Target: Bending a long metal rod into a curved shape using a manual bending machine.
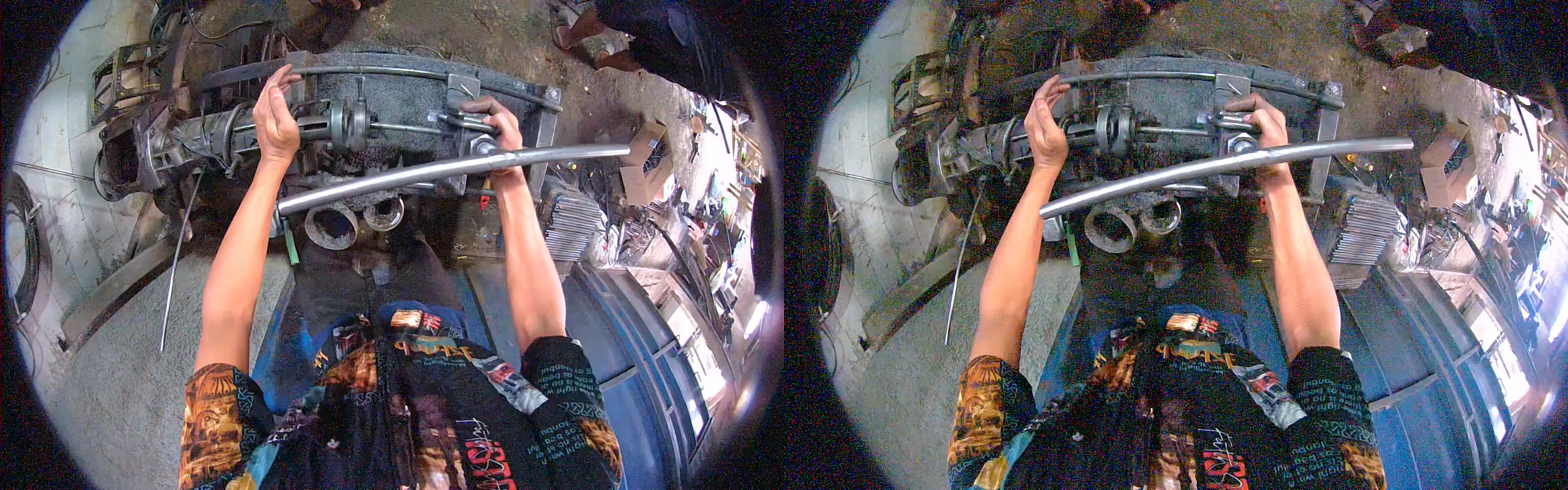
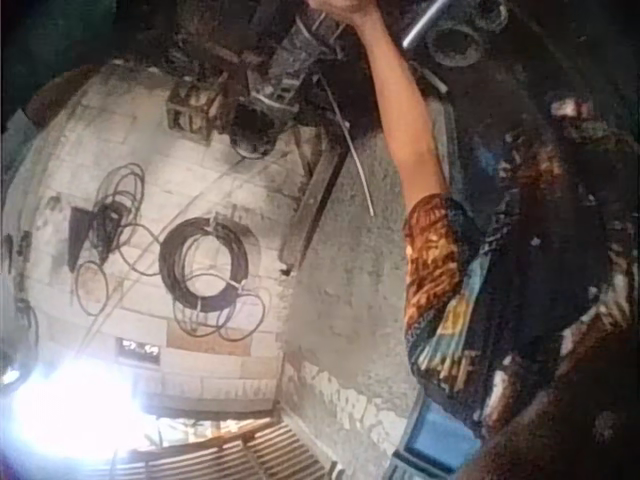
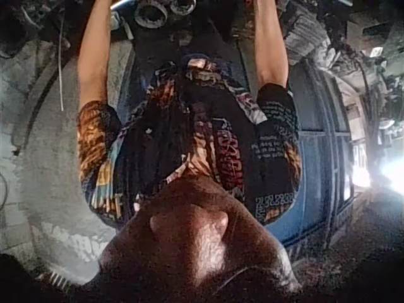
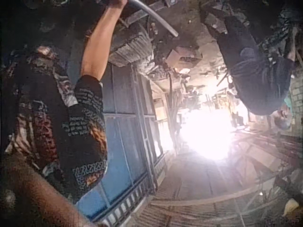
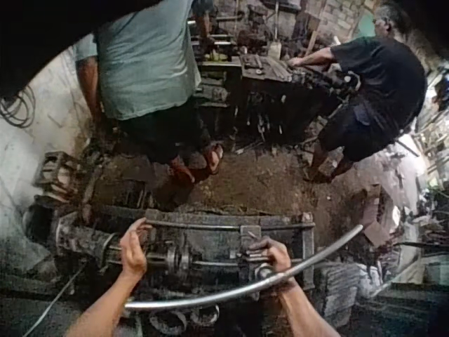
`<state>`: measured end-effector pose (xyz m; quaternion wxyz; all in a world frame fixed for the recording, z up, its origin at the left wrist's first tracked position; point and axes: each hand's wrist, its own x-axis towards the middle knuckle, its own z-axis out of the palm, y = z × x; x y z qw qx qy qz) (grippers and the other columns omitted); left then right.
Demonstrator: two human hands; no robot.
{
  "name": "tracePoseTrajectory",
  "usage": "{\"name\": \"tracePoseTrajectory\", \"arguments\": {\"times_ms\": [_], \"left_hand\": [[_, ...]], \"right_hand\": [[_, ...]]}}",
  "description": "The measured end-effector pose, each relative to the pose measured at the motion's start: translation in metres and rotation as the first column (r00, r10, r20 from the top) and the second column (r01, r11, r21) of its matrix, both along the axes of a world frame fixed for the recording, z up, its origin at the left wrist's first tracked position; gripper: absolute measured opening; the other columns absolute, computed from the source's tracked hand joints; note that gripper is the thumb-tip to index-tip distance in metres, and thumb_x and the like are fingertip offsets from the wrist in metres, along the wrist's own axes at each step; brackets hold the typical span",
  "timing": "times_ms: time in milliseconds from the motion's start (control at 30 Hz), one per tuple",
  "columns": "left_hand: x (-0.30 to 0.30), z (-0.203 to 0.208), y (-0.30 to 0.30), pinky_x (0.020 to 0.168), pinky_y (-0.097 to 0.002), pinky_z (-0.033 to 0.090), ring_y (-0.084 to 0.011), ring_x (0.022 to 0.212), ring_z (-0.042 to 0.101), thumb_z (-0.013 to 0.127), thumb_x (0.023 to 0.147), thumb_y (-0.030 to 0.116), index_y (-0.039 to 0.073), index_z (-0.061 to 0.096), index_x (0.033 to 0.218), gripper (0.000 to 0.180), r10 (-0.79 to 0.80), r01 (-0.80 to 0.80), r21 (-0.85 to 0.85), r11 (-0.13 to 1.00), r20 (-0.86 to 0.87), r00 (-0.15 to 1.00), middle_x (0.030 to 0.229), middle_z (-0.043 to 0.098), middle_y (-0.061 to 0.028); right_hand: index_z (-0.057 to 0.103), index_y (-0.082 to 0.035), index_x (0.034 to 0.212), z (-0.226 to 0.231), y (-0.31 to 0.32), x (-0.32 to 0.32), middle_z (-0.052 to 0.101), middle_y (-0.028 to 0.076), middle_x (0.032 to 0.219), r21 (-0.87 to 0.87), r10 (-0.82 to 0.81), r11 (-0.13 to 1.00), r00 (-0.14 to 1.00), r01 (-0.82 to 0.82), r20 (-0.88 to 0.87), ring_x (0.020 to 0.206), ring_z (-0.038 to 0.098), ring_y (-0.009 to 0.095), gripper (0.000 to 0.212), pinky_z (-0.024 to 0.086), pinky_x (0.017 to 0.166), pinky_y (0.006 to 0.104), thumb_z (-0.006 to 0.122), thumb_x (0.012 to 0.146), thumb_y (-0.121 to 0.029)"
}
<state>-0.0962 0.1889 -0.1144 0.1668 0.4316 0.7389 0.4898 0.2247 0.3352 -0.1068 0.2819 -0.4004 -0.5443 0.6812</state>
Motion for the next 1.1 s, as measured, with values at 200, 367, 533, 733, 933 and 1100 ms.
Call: {"name": "tracePoseTrajectory", "arguments": {"times_ms": [200, 367, 533, 733, 933, 1100], "left_hand": [[0.001, 0.002, 0.001, 0.094, -0.0363, 0.046, -0.0293, 0.104, 0.063, 0.028, 0.101, 0.027, -0.005, 0.057, 0.123, 0.049, 0.017, -0.017, -0.002, 1.000, -0.006, 1.000, 0.107, 0.066, -0.0190], [0.003, 0.004, 0.003, 0.094, -0.0373, 0.046, -0.0302, 0.104, 0.063, 0.028, 0.101, 0.028, -0.005, 0.057, 0.123, 0.049, 0.008, -0.010, -0.030, 1.000, -0.049, 0.999, 0.108, 0.066, -0.0191], [0.000, 0.000, 0.002, 0.094, -0.0382, 0.046, -0.0307, 0.104, 0.063, 0.029, 0.101, 0.028, -0.005, 0.058, 0.123, 0.049, 0.024, -0.024, -0.010, 1.000, -0.011, 1.000, 0.107, 0.066, -0.0192], [-0.002, -0.001, 0.000, 0.093, -0.0377, 0.046, -0.0302, 0.103, 0.063, 0.029, 0.101, 0.029, -0.005, 0.058, 0.122, 0.049, 0.019, -0.019, -0.008, 1.000, -0.020, 1.000, 0.105, 0.067, -0.0194], [-0.004, -0.002, 0.000, 0.090, -0.0359, 0.047, -0.0298, 0.100, 0.063, 0.030, 0.101, 0.028, -0.006, 0.058, 0.121, 0.048, 0.022, -0.021, 0.013, 1.000, -0.046, 0.999, 0.103, 0.067, -0.0192], [-0.004, 0.000, 0.004, 0.088, -0.0371, 0.047, -0.0326, 0.099, 0.064, 0.032, 0.101, 0.026, -0.004, 0.058, 0.120, 0.044, 0.031, -0.033, -0.018, 0.999, -0.113, 0.993, 0.104, 0.067, -0.0191]], "right_hand": [[0.063, 0.010, 0.087, 0.001, 0.004, 0.001, 0.064, 0.018, 0.095, 0.008, 0.058, 0.998, 0.998, -0.058, 0.040, 0.097, 0.058, 0.027, 0.040, 0.041, 0.094, 0.0339, 0.041, 0.076, -0.021], [0.061, 0.010, 0.085, 0.001, 0.002, 0.002, 0.065, 0.020, 0.095, 0.103, 0.087, 0.990, 0.995, -0.091, 0.049, 0.097, 0.059, 0.028, 0.038, 0.043, 0.093, 0.0355, 0.040, 0.078, -0.020], [0.061, 0.011, 0.085, 0.000, 0.001, 0.000, 0.065, 0.021, 0.095, 0.103, 0.091, 0.990, 0.995, -0.093, 0.031, 0.097, 0.058, 0.029, 0.036, 0.042, 0.093, 0.0349, 0.040, 0.078, -0.018], [0.060, 0.011, 0.086, -0.005, 0.001, 0.000, 0.064, 0.021, 0.096, 0.138, 0.107, 0.985, 0.994, -0.107, 0.002, 0.097, 0.058, 0.029, 0.036, 0.042, 0.093, 0.0348, 0.040, 0.078, -0.017], [0.067, 0.007, 0.088, -0.008, -0.001, -0.003, 0.069, 0.015, 0.092, 0.134, 0.076, 0.988, 0.996, -0.080, 0.035, 0.086, 0.063, 0.020, 0.036, 0.048, 0.082, 0.0299, 0.043, 0.078, -0.018], [0.071, 0.002, 0.092, -0.004, -0.003, -0.002, 0.071, 0.011, 0.090, 0.058, -0.096, 0.994, 0.990, 0.090, 0.102, 0.084, 0.064, 0.018, 0.030, 0.048, 0.081, 0.0293, 0.047, 0.084, -0.015]]}}
